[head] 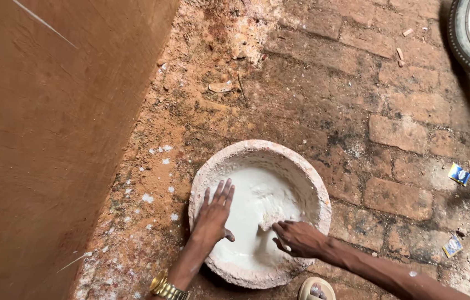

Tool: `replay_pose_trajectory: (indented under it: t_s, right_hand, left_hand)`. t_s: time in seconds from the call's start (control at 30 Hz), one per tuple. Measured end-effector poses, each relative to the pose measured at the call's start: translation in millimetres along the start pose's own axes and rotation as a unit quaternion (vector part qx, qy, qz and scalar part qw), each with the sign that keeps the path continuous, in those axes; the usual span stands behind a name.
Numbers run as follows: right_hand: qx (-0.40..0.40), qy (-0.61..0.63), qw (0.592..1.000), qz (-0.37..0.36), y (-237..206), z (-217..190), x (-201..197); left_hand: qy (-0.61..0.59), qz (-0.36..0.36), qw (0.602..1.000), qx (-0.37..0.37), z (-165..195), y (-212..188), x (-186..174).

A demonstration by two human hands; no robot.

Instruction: The person applies white paint to a reddish-brown wall using a brush. They repeatedly dip the brush into a white basin on the floor to reload paint and continue brushing the wall surface in broad strokes.

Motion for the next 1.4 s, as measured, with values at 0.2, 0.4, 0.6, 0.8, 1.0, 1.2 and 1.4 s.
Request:
replay_pose_trajectory:
  t_s: [0.2,0.4,0.6,0.8,1.0,1.2,1.4]
  right_hand:
    - [-0.017,-0.016,1.0,0.008,-6.5,-8.1,-3.4]
    - [-0.022,0.022,0.999,0.026,-10.3,-3.5,0.2]
    - [-0.079,0.042,0.992,0.091,-8.4,-6.3,-11.3]
    - [-0.002,0.06,0.991,0.122,-5.3,7.3,-55.7]
    - [-0.038,0.146,0.969,0.198,-27.1,-0.7,-81.7]
    - [0.074,0.052,0.978,0.187,-16.6,26.5,-82.7]
    - [-0.057,0.049,0.957,0.279,-24.6,8.6,-99.0]
  left_hand:
    - [-0.082,0.019,0.996,-0.001,-10.0,-4.7,-7.5]
    - [-0.068,-0.016,0.997,-0.028,-29.1,-6.6,-6.2]
    - [-0.037,-0.01,0.999,-0.008,-13.1,-2.8,0.3]
    - [-0.048,-0.009,0.999,0.018,1.5,-1.0,-11.2]
    - [-0.081,0.097,0.99,0.055,5.9,-5.6,-43.1]
    - [-0.075,0.073,0.994,0.024,-1.0,-9.2,-41.4]
    - [-0.075,0.055,0.996,0.017,1.1,-10.0,-30.2]
Point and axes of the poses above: each hand's wrist, its own y-axis towards the middle knuckle, its own x-axis out of the palm, z = x × y, the point moved 7 cm from there along y, towards the middle knuckle, and after that the axes turned 14 degrees about y, right-handed, at the moved point
